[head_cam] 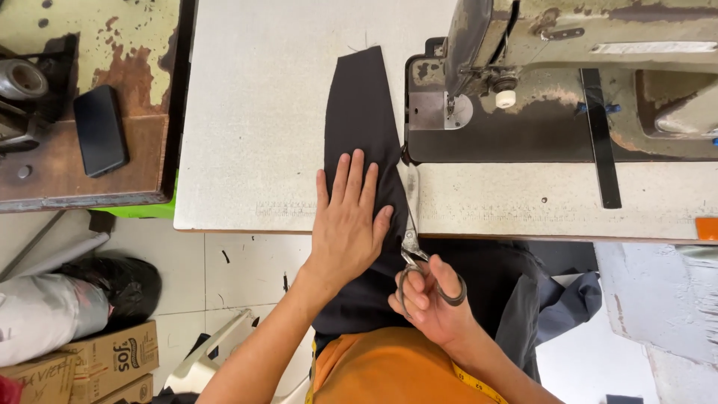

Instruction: Measuring, marking with chalk, and cutting long strips of black fabric at a workbench in a sewing factory.

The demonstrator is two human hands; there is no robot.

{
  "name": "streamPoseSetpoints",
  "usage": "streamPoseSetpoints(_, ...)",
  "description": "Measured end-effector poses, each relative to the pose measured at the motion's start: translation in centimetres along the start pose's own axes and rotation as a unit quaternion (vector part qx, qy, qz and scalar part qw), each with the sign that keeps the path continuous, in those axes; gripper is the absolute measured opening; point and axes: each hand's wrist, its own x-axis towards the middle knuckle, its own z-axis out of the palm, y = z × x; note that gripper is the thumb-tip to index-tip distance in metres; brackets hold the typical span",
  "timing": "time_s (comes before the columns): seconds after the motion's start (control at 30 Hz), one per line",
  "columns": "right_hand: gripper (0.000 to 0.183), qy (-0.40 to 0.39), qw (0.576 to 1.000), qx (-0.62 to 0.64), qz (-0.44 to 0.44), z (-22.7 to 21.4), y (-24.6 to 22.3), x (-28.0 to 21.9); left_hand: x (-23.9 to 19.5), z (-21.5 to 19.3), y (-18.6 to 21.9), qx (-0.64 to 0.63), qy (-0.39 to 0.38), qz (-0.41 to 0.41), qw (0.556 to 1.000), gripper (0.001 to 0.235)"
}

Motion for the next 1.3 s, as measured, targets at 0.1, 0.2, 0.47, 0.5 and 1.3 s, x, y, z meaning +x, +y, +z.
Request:
streamPoseSetpoints(0.1,0.043,0.024,0.999,0.027,0.002,-0.8,0.1,-0.9,0.4,-0.4,-0.3,-0.009,0.014,-0.004,1.0,0.066)
streamPoseSetpoints(0.2,0.046,0.007,0.999,-0.006,0.034,-1.3,0.0,-1.9,1.4,-0.9,-0.7,-0.08,0.009,-0.015,0.997,0.06)
streamPoseSetpoints(0.47,0.067,-0.068,0.997,0.0,0.024,0.3,-0.5,0.8,1.5,0.4,-0.9,-0.001,0.002,-0.014,1.0,0.061)
streamPoseSetpoints(0.5,0.067,-0.069,0.997,0.0,0.022,0.0,-0.1,0.6,1.7,0.4,-0.9,0.0,0.002,-0.012,1.0,0.061)
streamPoseSetpoints(1.3,0.066,0.003,0.999,-0.04,-0.008,0.4,-0.3,0.4,1.3,-0.1,-0.3,-0.025,0.005,0.025,0.999,0.061)
